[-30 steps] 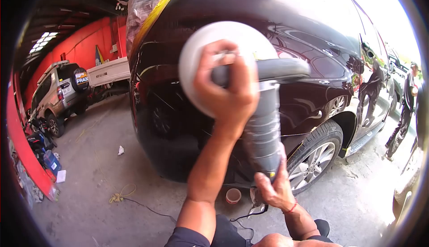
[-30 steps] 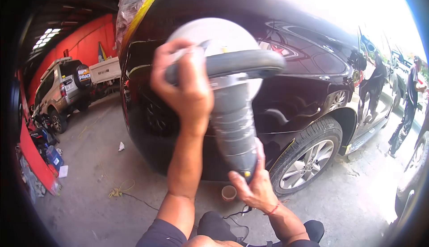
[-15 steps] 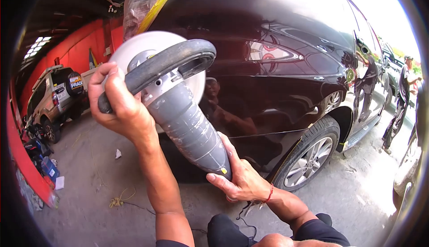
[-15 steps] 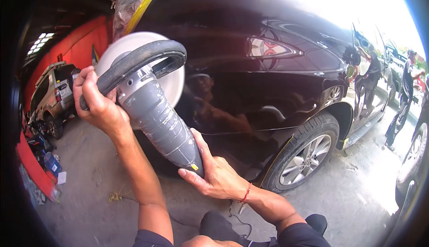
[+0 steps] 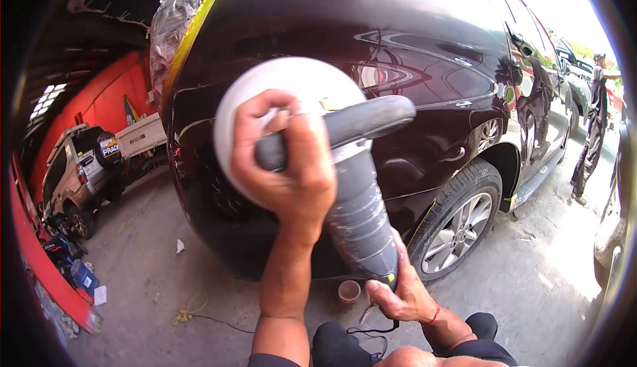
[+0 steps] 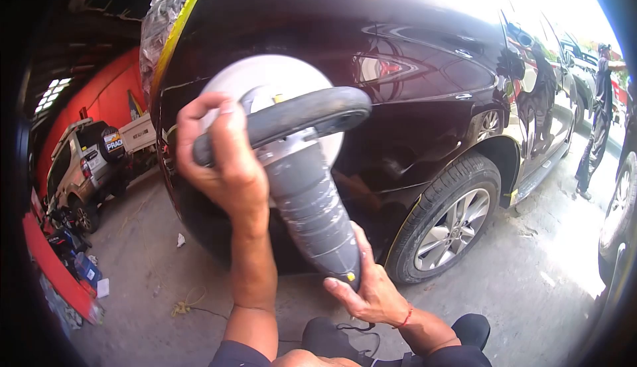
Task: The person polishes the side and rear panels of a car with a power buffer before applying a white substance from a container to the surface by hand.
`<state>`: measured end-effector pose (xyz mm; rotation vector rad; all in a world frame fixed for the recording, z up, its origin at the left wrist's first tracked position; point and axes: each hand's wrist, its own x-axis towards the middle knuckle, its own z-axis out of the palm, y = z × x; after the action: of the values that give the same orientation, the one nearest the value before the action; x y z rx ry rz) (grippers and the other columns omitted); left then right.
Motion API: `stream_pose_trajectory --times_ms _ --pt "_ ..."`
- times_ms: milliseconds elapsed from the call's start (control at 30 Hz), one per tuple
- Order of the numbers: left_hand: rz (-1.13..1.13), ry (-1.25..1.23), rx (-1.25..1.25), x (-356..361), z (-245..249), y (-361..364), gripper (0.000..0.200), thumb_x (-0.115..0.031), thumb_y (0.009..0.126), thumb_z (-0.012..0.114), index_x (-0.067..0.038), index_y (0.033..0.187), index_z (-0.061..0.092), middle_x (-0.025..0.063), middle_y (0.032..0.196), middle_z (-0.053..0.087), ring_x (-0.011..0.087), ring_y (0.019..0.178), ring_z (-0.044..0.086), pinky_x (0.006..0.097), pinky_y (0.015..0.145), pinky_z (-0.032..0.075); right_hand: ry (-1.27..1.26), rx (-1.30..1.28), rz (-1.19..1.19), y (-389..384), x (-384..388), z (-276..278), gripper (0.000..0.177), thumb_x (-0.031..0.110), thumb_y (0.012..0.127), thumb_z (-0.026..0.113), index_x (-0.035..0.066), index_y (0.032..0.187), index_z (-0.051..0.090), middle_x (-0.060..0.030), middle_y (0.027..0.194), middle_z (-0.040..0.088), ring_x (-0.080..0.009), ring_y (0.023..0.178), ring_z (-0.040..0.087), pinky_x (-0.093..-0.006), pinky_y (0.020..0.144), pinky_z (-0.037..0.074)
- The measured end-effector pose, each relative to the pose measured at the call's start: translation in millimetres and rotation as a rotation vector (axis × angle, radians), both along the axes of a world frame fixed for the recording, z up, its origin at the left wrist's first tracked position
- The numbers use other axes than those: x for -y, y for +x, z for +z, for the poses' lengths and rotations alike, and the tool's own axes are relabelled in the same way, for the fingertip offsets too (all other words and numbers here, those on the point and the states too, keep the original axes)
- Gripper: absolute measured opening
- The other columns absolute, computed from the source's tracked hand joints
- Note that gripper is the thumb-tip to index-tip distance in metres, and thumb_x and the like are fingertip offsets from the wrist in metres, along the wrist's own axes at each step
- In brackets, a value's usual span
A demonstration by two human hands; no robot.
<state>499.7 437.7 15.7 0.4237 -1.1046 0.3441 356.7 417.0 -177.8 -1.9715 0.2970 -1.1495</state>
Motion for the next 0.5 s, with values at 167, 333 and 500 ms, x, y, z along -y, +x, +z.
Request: stream_pose_trajectory --times_ms 167,333,500 --pt "-0.083 0.041 0.132 70 -3 -58 0.005 -0.003 0.088 0.063 -0.001 0.091 0.06 0.0022 0.074 0.06 0.0066 0.062 0.054 0.024 0.058 0.042 0.174 0.123 -0.174 -45 28 -39 0.088 0.022 0.095 0.063 0.002 0.159 0.005 -0.0208 0.129 0.058 -0.0255 0.096 0.067 -0.0366 0.084 0.055" --pt "-0.088 0.227 0.189 112 -1 -103 0.011 -0.011 0.084 0.067 -0.006 0.093 0.063 0.0063 0.07 0.065 0.0184 0.065 0.065 0.0339 0.063 0.05 0.324 0.335 -0.25 -58 29 -26 0.055 0.021 0.101 0.055 0.0 0.145 0.028 -0.0103 0.087 0.063 -0.0156 0.061 0.061 -0.0282 0.053 0.052" --pt "-0.046 0.277 0.213 102 1 -91 0.013 -0.016 0.085 0.066 -0.006 0.093 0.063 0.006 0.07 0.065 0.0189 0.064 0.064 0.0367 0.064 0.051 0.322 0.345 -0.268 -39 21 -31 0.053 0.019 0.102 0.055 0.0 0.144 0.029 -0.0102 0.087 0.063 -0.0157 0.062 0.061 -0.0283 0.056 0.052"
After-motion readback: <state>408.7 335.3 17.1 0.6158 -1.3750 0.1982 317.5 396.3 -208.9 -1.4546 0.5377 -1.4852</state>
